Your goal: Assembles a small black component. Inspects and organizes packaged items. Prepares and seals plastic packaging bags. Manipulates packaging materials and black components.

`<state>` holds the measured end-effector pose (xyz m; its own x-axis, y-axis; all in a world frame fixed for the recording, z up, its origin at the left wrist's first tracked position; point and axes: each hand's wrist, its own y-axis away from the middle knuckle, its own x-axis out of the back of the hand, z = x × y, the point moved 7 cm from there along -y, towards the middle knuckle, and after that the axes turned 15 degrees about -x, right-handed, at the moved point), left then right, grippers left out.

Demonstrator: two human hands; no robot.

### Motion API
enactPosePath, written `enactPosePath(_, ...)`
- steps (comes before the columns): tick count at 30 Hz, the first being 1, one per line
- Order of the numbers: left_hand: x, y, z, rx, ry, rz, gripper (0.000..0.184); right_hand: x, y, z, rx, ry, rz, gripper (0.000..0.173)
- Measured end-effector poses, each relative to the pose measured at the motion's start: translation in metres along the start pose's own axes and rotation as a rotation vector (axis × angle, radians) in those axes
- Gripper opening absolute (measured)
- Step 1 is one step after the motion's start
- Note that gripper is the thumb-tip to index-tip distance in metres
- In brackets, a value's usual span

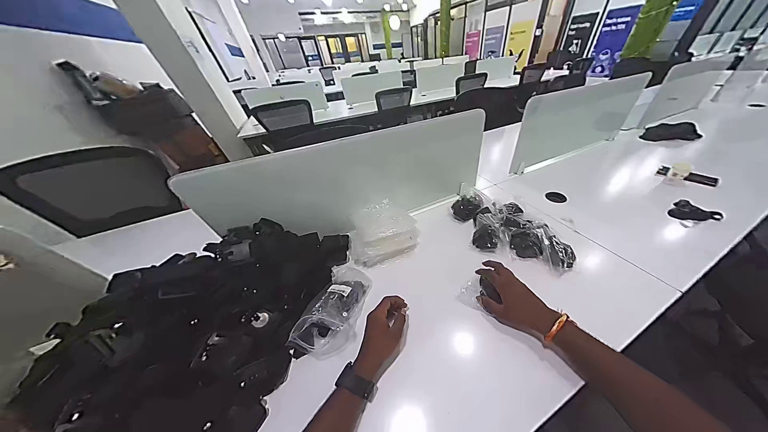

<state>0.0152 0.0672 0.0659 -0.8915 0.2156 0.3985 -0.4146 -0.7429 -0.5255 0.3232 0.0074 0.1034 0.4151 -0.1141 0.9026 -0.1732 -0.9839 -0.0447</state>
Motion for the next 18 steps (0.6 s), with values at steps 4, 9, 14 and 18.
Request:
enactPosePath(4, -0.001, -0.009, -0.001, 0.103, -0.017, -0.020, 0.022, -0.026, -0.023, -0.061, 0.252, -0.119, -0.197, 0.072)
enactPosePath(9, -0.006, -0.038, 0.000, 0.396, 0.100, -0.206, 0.054, -0.050, -0.045, -0.117, 0.480, -0.207, -0.308, 0.113)
enactPosePath(14, -0.010, -0.062, -0.014, 0.337, 0.053, -0.190, 0.055, -0.048, -0.079, -0.106, 0.247, 0.275, -0.208, 0.085)
enactPosePath(18, -0.015, -0.054, -0.018, 0.170, 0.057, -0.157, 0.047, -0.057, -0.075, -0.091, 0.424, -0.028, -0.237, 0.062)
